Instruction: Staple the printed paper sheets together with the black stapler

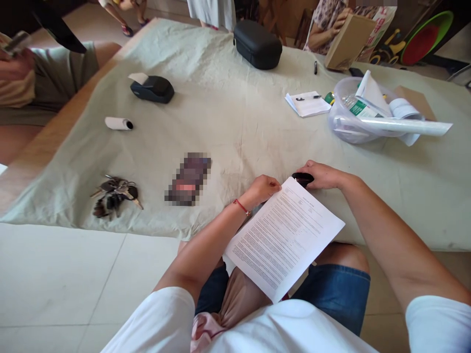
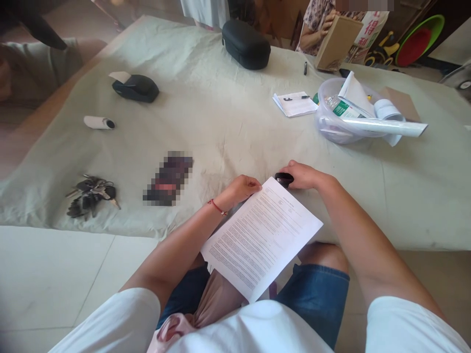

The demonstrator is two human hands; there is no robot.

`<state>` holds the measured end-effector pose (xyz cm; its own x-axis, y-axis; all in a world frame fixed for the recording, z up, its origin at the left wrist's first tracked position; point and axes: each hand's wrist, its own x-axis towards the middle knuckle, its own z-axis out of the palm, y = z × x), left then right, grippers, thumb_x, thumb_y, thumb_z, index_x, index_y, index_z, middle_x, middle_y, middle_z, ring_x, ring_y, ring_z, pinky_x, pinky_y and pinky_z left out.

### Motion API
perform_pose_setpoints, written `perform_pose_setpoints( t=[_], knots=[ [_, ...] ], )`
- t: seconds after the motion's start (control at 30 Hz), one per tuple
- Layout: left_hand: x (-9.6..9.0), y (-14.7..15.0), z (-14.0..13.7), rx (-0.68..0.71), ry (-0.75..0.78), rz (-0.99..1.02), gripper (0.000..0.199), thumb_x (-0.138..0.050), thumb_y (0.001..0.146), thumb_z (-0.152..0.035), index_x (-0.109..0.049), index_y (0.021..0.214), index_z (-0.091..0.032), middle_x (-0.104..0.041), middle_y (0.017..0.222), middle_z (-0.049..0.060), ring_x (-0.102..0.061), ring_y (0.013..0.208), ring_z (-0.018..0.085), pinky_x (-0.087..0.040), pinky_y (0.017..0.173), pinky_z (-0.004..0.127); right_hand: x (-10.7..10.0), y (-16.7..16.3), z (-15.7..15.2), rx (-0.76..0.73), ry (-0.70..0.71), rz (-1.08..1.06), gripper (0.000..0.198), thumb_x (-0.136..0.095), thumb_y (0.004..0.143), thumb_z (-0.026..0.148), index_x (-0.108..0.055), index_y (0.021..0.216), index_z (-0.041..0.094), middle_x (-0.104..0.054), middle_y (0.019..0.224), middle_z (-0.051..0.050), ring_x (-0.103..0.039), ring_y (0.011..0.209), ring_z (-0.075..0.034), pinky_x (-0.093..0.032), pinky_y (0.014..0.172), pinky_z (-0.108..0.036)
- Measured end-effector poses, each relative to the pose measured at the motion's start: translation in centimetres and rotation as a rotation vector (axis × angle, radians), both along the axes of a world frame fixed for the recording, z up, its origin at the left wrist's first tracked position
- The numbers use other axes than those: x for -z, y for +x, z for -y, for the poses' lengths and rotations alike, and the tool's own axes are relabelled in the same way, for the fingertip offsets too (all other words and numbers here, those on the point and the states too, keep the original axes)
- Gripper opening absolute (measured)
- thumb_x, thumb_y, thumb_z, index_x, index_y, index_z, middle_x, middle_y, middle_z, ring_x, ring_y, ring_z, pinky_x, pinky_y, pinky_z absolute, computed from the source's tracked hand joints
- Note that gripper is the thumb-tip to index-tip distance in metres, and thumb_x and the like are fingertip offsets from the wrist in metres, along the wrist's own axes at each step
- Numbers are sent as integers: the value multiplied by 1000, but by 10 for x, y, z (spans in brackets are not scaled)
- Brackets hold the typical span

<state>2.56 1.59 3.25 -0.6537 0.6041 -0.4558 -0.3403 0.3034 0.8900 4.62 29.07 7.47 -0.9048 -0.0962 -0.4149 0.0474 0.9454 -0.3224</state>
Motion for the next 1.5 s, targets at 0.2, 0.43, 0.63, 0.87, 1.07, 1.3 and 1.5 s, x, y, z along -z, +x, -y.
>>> perform_pose_setpoints(
  t=[0.2,0.43,0.63,0.87,1.07,1.3,1.5],
  knots=[
    [1,0,0,-2,23,6,15,-71,83,-22,-74,69,-17,-63,64,1,-49,58,13,-34,53,26,0,-10,-2,11,203,17,60,-84,69,20,-74,127,29,-68,130,-9,-72,97,-28,-56,83,-39],
    [-1,-1,0,3,32,-6,15,-72,82,-23,-73,68,-18,-58,60,0,-45,55,12,-32,53,26,4,-12,13,-24,317,-94,71,-85,78,28,-64,145,29,-72,136,-11,-73,100,-31,-51,79,-38],
    [0,-4,2,-5,-8,-32,16,-70,84,-20,-75,69,-17,-57,61,-1,-42,55,12,-29,53,27,9,-9,13,-53,178,-198,49,-65,84,12,-77,129,29,-66,137,-7,-72,102,-28,-56,89,-41],
    [5,-9,0,-40,-135,-76,18,-70,80,-14,-71,63,-19,-53,56,-1,-42,52,13,-29,54,30,14,-9,8,-132,-93,-243,48,-58,81,11,-81,119,29,-68,129,-6,-71,111,-26,-57,102,-41],
    [0,-10,-2,-48,-182,-74,25,-74,78,-11,-64,57,-20,-42,49,-3,-38,52,13,-27,52,29,21,-7,11,-168,-177,-267,48,-53,82,13,-81,117,29,-67,126,-7,-70,110,-24,-57,100,-41],
    [-12,-9,-2,-53,-211,12,27,-74,78,-7,-60,58,-19,-42,51,-4,-39,52,12,-26,53,29,31,-9,9,-169,-292,-299,41,-57,84,22,-82,115,32,-69,124,-7,-71,110,-27,-59,101,-46],
    [-12,-9,-5,-74,-229,62,38,-70,79,0,-48,54,-21,-37,49,-6,-34,49,10,-22,52,30,31,-8,12,-160,-303,-285,39,-56,84,21,-81,112,30,-70,124,-9,-70,111,-29,-60,102,-51]
  ],
)
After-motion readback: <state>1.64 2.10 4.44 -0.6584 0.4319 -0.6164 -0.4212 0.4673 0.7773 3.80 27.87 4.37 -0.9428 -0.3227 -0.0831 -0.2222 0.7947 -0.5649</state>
